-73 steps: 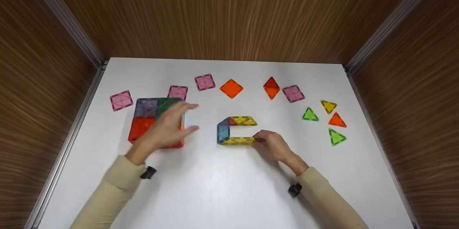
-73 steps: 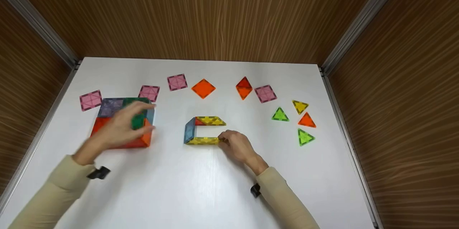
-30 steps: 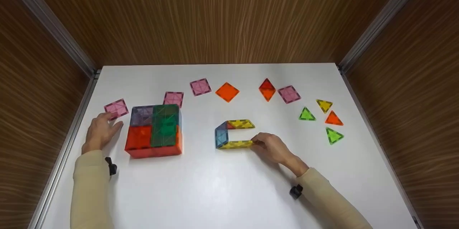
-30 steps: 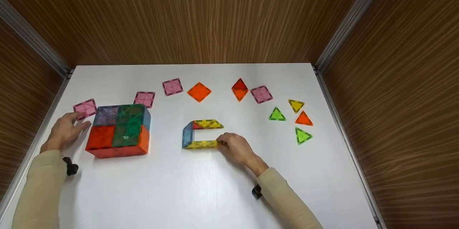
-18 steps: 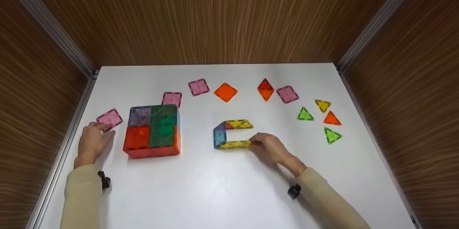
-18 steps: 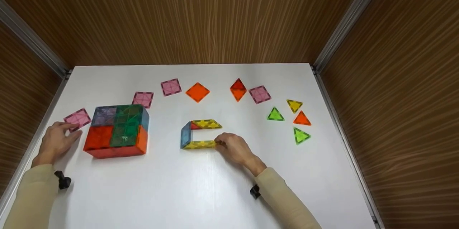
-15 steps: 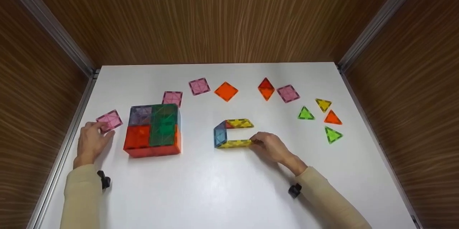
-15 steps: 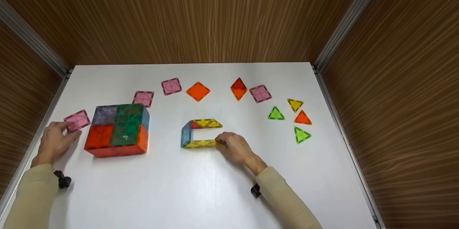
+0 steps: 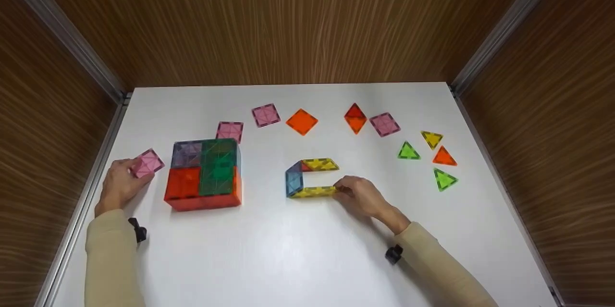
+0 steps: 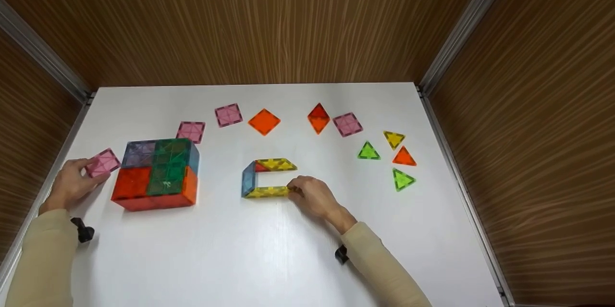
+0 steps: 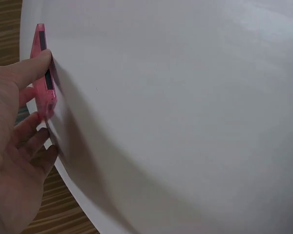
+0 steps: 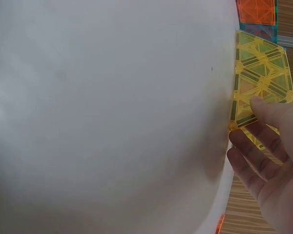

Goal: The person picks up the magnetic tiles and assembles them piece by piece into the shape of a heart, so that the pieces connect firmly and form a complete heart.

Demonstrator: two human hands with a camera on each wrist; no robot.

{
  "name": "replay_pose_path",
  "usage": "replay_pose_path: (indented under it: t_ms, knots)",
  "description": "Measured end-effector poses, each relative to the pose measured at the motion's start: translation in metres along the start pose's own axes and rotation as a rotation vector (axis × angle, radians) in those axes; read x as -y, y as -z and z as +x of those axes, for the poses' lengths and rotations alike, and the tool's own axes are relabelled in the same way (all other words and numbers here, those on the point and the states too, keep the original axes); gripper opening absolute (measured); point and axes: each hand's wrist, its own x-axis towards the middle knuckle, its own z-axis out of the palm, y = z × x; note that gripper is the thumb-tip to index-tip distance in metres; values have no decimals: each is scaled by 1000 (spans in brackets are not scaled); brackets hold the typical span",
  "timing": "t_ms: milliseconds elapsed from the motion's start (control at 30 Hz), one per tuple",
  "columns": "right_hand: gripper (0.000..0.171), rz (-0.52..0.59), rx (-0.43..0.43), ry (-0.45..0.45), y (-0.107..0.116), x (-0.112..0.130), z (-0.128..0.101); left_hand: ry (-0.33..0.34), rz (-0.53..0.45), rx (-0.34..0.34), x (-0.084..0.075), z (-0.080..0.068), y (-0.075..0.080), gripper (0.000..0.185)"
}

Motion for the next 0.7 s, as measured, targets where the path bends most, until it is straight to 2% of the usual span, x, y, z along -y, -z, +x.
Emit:
replay_pose_path:
  t_ms: [333, 567, 700]
  knots:
    - [15, 0, 19, -3, 0, -2, 0, 3, -7, -91, 1, -18, -5, 79]
    - [15, 19, 22, -23, -1, -3, 0, 59, -140, -140, -8, -31, 1, 82]
    - [16, 34, 30, -28, 0, -2, 0, 50, -187, -209, -13, -39, 8, 80]
